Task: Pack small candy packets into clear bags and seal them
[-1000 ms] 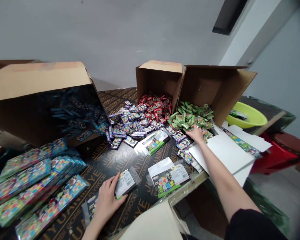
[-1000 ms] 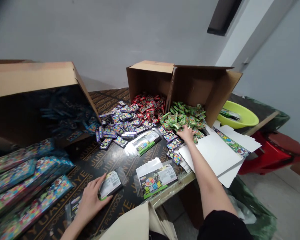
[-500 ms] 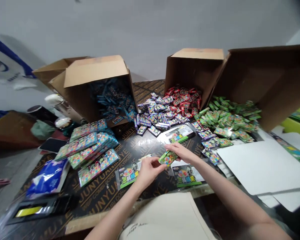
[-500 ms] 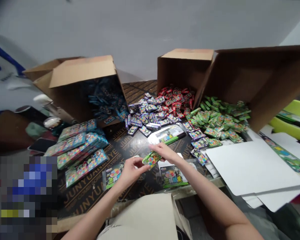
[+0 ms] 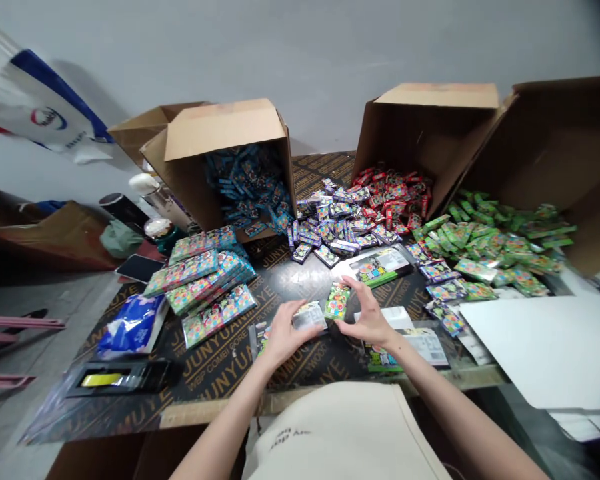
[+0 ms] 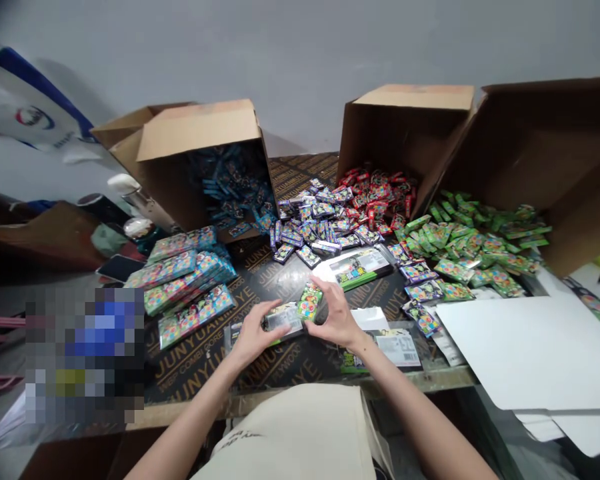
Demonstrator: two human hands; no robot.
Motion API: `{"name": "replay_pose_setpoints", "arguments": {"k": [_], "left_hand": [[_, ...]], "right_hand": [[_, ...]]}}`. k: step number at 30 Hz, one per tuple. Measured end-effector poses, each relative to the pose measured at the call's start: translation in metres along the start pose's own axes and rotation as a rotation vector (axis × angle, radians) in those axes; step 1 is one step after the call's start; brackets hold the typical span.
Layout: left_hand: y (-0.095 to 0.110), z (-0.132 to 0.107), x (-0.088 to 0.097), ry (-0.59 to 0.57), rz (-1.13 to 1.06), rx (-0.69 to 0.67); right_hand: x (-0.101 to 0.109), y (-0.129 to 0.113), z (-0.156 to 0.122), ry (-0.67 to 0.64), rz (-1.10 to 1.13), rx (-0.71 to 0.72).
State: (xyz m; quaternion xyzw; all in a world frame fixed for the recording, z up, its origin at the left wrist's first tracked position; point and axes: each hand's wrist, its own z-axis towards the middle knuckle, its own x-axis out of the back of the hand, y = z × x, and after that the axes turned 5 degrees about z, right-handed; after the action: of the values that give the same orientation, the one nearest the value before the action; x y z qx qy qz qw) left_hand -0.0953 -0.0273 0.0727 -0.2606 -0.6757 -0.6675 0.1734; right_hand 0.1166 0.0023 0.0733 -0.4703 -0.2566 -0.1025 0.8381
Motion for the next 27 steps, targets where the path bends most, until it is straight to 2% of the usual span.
{"name": "replay_pose_setpoints", "arguments": {"k": [1, 3, 5, 7, 9, 13, 14, 16, 18, 20, 22, 25, 27], "left_hand": [[-0.009, 0.000, 0.004, 0.021, 0.180, -0.074], [-0.026, 0.001, 0.009, -0.025, 0.433, -0.158], [-0.040, 0.002, 0.010, -0.090, 0.534, -0.189], [-0.047, 0.001, 0.010, -0.100, 0.531, -0.214], [-0.047, -0.001, 0.010, -0.096, 0.475, -0.236], [-0.035, -0.006, 0.016, -0.121, 0.331, -0.263], [-0.031, -0.007, 0.017, -0.101, 0.297, -0.254], [-0.021, -0.005, 0.016, 0.016, 0.220, -0.208], [-0.012, 0.000, 0.010, 0.198, 0.111, -0.137], [-0.005, 0.005, -0.001, 0.335, -0.049, -0.060], [0.000, 0.009, -0.015, 0.367, -0.231, -0.012], [0.008, 0.008, -0.034, 0.354, -0.456, 0.002], [0.015, 0.005, -0.043, 0.372, -0.620, 0.038]], "right_hand": [[0.000, 0.006, -0.002, -0.019, -0.022, 0.015], [-0.002, 0.018, -0.006, -0.073, -0.071, 0.036], [-0.005, 0.028, -0.010, -0.120, -0.108, 0.034], [-0.008, 0.031, -0.013, -0.159, -0.079, 0.009], [-0.007, 0.029, -0.015, -0.211, 0.043, -0.024], [0.004, 0.018, -0.008, -0.368, 0.342, -0.079], [0.006, 0.015, -0.004, -0.363, 0.408, -0.101], [0.005, 0.009, 0.007, -0.214, 0.563, -0.178], [-0.003, 0.000, 0.020, 0.029, 0.755, -0.303], [-0.015, -0.012, 0.033, 0.205, 0.940, -0.451], [-0.027, -0.025, 0.043, 0.334, 1.041, -0.561], [-0.037, -0.036, 0.052, 0.580, 1.020, -0.613], [-0.039, -0.038, 0.054, 0.628, 0.994, -0.645]]}}
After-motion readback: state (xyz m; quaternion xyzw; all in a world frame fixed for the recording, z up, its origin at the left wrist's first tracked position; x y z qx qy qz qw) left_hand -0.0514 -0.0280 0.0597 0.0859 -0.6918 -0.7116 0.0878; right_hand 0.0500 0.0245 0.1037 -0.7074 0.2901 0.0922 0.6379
